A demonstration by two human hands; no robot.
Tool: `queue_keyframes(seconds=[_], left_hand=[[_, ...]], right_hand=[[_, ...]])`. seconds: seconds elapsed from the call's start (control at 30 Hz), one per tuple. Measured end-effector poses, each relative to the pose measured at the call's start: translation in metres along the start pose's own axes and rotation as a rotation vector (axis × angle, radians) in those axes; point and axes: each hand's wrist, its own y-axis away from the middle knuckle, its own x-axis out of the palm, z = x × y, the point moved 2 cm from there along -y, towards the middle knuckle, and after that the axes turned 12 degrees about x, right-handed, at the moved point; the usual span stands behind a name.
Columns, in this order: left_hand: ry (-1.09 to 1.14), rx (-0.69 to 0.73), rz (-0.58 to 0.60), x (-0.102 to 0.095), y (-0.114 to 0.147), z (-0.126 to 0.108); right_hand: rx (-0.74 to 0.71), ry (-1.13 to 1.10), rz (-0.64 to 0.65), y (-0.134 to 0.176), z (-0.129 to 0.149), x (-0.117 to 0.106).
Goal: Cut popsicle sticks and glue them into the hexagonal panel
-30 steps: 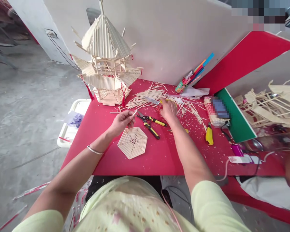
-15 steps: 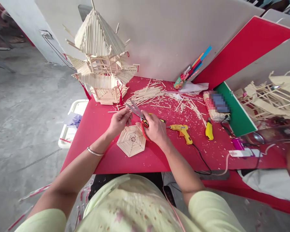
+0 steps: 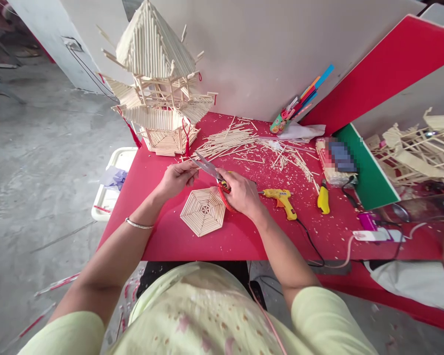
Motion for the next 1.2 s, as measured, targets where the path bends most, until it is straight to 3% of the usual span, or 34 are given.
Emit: queue_keyframes(seconds=[0.3,0.6,0.83,0.97,1.07,1.13,1.2], left_hand=[[0.120,-0.075,0.003,-0.006,0.001,0.006],[0.196,-0.143,-0.002,-0.004,0.002,0.014],[0.005,-0.177,0.010,0.000,0.001,0.009],[-0.257,-0.112,-0.023,-0.003,0.000,0.008],[-0.388,-0.139,0.006,-0.005,0.001,0.012],[-0.403,-0.178,0.058,-0.005,0.003,0.017],[-0.388,-0.200,0.102,-0.003,0.003,0.023]], right_hand=[[-0.069,-0.075,-0.018,-0.009,-0.004,0.007],[0.107,0.044,-0.048,-0.012,-0.017,0.005],[0.387,0.214,-0.055,-0.049,-0.042,-0.005],[0.406,0.231,-0.051,-0.071,-0.056,0.003],[0.300,0.166,-0.181,-0.057,-0.049,0.004],[0.203,0.059,-0.280,-0.031,-0.034,0.004],[0.129,-0.078,-0.281,0.002,-0.016,0.010]])
